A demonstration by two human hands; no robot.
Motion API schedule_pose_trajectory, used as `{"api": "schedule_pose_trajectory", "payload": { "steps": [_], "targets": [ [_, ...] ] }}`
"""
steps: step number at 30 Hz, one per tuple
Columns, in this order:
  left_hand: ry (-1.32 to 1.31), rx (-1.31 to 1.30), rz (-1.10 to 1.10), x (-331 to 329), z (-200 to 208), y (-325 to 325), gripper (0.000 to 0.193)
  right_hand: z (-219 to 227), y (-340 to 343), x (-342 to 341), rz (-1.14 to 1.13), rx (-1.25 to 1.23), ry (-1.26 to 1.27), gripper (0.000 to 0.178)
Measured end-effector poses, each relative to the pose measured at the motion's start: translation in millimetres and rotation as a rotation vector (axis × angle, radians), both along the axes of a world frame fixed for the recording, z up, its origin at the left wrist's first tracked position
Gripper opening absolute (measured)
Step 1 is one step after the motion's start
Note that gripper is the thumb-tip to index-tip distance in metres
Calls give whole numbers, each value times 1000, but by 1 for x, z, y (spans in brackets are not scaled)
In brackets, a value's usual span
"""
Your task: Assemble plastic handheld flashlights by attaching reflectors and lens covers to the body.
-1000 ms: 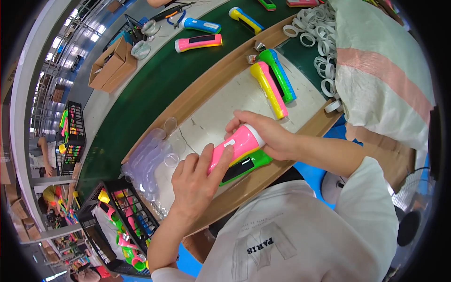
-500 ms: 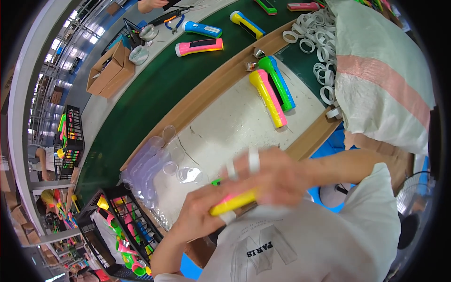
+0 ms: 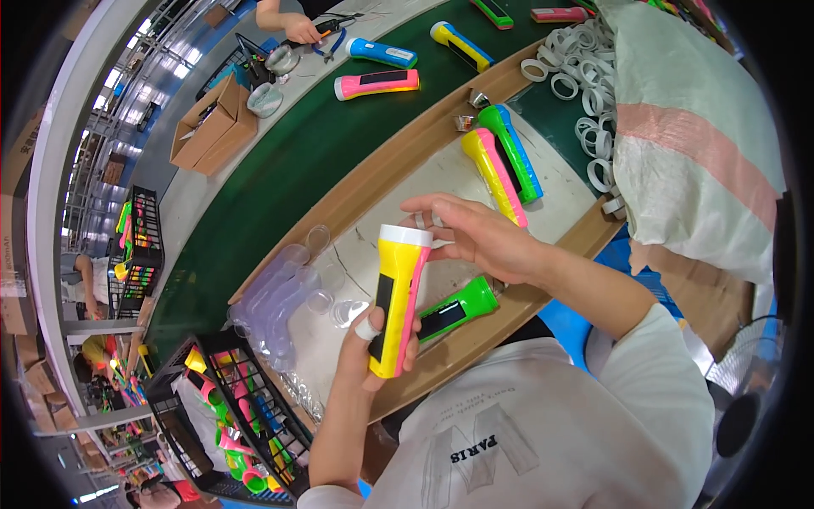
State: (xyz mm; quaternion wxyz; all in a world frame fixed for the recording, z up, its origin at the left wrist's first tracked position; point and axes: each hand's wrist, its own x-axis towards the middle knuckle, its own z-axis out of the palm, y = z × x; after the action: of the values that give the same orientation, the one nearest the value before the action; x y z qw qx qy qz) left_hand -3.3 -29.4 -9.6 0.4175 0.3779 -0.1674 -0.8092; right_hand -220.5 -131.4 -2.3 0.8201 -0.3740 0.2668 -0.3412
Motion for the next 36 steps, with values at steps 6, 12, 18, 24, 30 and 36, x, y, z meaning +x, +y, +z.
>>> {"api": "schedule_pose_trajectory", "payload": {
  "steps": [6, 12, 18, 24, 30, 36],
  "targets": [
    [91, 0, -103, -38, -8, 21, 75, -18, 24, 9, -134, 104, -323, 41],
    [-665, -343, -171, -55, 9, 27, 62, 0, 40, 23, -334, -4, -283, 24],
    [394, -31, -101, -67, 18, 63, 71, -9, 54, 19, -79, 113, -802, 30],
    [-1163, -722, -79, -63, -10, 39, 68, -13, 53, 14, -371, -114, -156, 25],
    [-1054, -555, -109, -42, -9, -2, 68, -20, 31, -17, -504, -245, 148, 55],
    [-1277, -615, 208, 40, -1, -136, 65, -35, 22, -166, -382, -1090, 2120, 33]
  ]
}}
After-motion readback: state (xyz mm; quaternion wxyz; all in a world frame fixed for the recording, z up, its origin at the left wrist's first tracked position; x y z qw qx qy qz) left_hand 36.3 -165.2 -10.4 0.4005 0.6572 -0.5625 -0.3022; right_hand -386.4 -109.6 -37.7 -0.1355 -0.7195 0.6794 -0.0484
